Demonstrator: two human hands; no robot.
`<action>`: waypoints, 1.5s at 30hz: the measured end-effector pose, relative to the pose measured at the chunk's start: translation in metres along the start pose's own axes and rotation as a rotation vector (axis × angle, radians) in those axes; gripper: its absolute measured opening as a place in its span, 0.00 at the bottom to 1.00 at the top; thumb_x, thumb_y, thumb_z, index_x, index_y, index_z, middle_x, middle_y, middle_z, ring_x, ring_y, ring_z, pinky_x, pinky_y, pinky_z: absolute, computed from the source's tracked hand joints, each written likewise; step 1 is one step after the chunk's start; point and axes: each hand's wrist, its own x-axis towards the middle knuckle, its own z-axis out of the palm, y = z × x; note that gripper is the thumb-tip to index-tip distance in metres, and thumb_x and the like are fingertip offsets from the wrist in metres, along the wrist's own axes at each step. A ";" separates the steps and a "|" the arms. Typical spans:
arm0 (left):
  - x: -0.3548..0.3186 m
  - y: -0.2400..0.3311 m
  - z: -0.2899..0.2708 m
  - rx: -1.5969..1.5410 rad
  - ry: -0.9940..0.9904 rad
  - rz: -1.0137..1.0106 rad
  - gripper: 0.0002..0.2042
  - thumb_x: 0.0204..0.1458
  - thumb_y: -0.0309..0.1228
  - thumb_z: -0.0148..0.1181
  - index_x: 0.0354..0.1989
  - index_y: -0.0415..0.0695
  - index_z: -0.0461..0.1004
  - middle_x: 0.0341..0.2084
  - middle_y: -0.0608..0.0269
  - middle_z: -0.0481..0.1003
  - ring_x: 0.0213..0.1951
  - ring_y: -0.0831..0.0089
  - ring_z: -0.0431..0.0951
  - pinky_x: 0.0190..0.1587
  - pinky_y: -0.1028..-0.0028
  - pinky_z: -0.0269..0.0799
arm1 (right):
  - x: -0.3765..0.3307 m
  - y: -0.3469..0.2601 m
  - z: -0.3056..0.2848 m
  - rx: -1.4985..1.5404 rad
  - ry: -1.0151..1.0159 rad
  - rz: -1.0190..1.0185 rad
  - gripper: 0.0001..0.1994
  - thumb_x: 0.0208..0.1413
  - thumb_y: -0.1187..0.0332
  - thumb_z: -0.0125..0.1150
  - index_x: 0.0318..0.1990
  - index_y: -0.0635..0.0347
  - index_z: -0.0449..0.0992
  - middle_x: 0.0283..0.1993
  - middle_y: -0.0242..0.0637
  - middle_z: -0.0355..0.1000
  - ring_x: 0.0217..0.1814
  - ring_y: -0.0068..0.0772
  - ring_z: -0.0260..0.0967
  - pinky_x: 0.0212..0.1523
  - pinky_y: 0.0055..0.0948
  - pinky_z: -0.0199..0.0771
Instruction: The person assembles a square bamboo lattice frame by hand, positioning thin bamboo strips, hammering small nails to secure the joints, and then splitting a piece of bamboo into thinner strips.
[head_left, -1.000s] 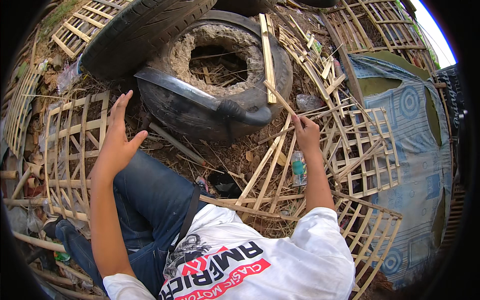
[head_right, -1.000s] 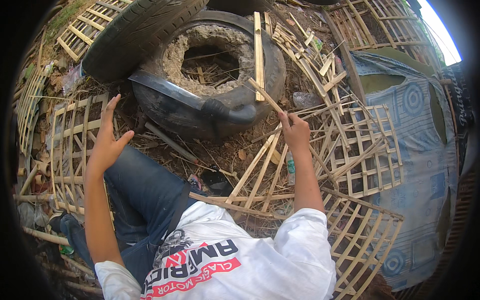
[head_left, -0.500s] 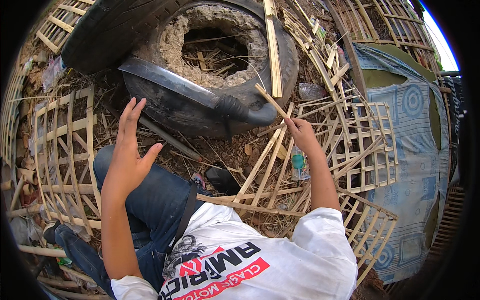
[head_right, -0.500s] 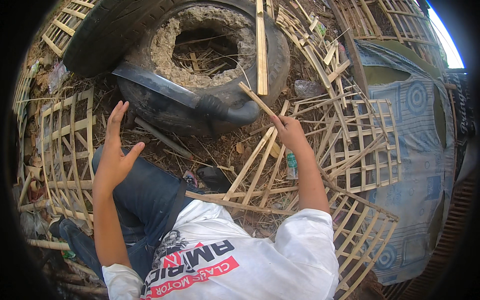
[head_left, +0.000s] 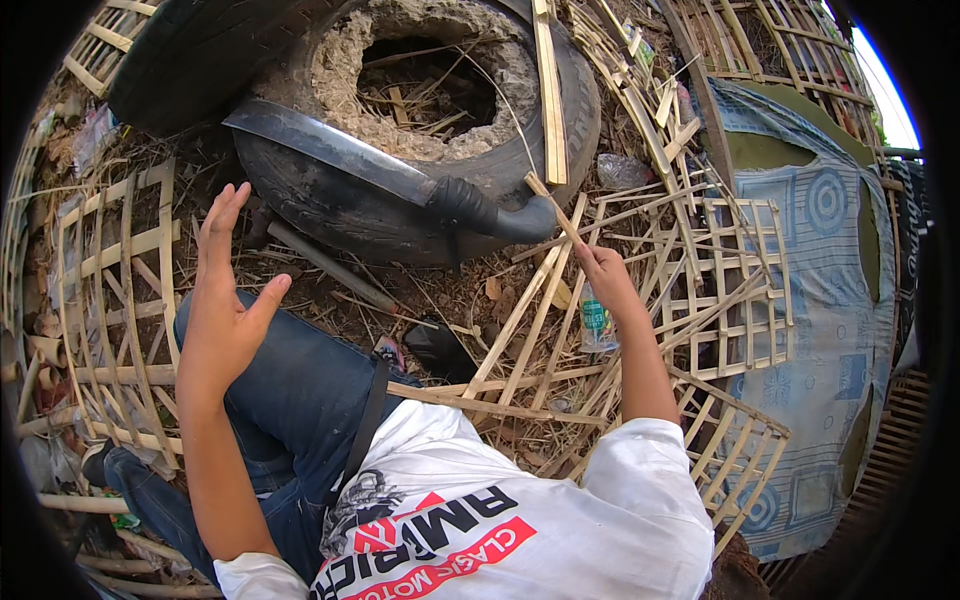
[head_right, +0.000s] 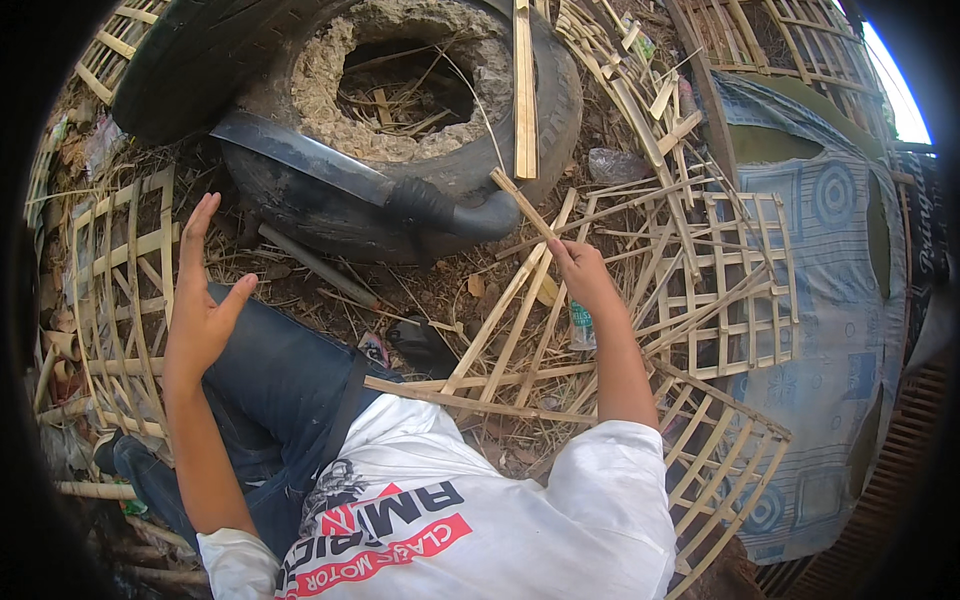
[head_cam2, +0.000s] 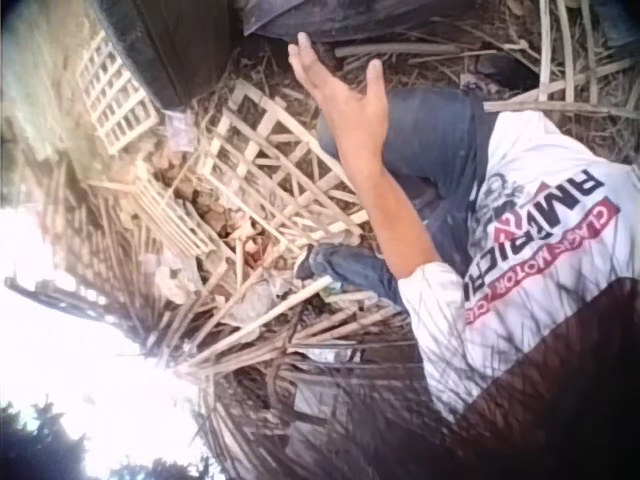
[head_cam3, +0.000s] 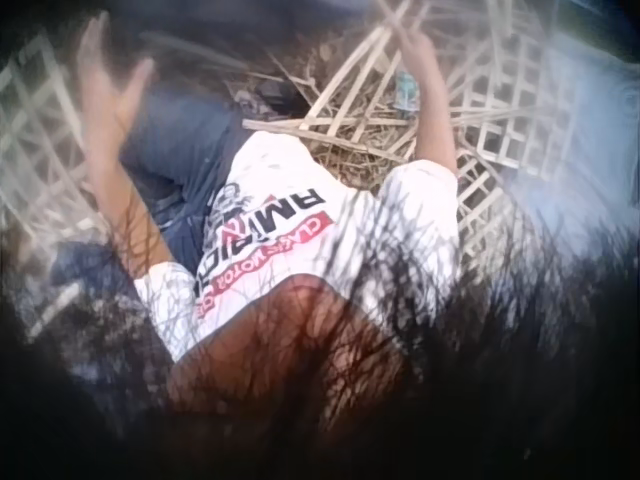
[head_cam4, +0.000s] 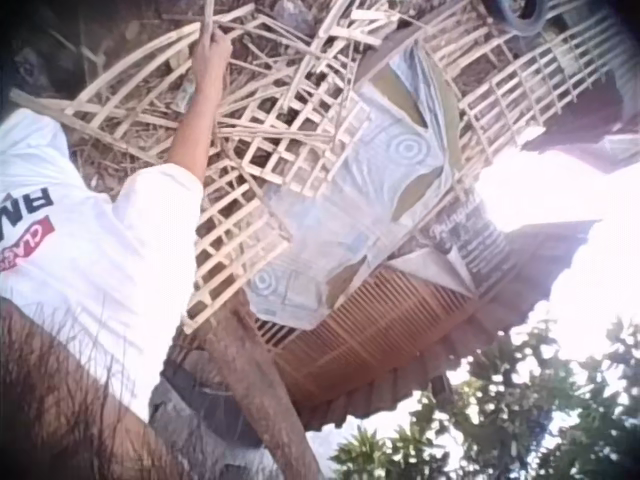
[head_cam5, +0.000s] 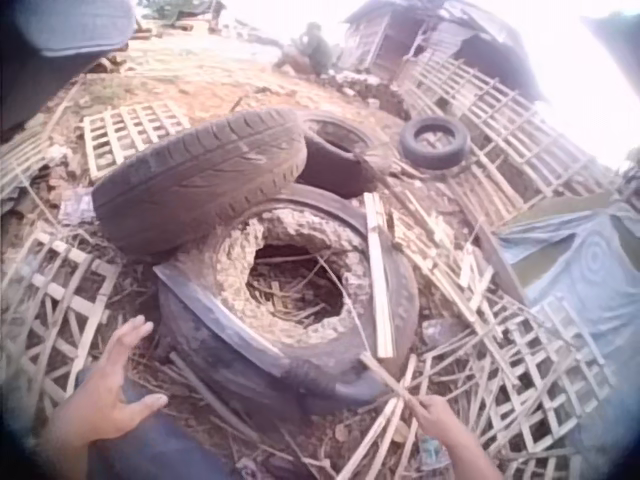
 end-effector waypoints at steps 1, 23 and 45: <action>0.002 0.005 0.004 0.002 -0.006 0.020 0.41 0.44 0.23 0.61 0.69 0.51 0.51 0.69 0.54 0.51 0.71 0.57 0.48 0.70 0.59 0.44 | -0.001 0.002 0.000 0.012 -0.004 0.013 0.27 0.64 0.51 0.50 0.25 0.70 0.68 0.17 0.33 0.55 0.22 0.25 0.49 0.24 0.33 0.56; 0.140 0.110 0.160 0.087 -0.185 0.542 0.11 0.51 0.30 0.60 0.43 0.44 0.78 0.40 0.58 0.78 0.48 0.61 0.75 0.50 0.62 0.63 | 0.033 -0.082 0.008 0.009 -0.006 -0.035 0.24 0.63 0.52 0.52 0.29 0.69 0.77 0.16 0.44 0.64 0.18 0.34 0.57 0.24 0.35 0.62; 0.177 0.114 0.204 0.292 -0.374 0.483 0.12 0.45 0.41 0.66 0.29 0.45 0.81 0.31 0.64 0.78 0.44 0.66 0.73 0.49 0.64 0.59 | 0.023 -0.102 -0.011 -0.205 -0.016 0.068 0.27 0.61 0.47 0.52 0.26 0.66 0.77 0.19 0.53 0.68 0.23 0.57 0.68 0.27 0.44 0.67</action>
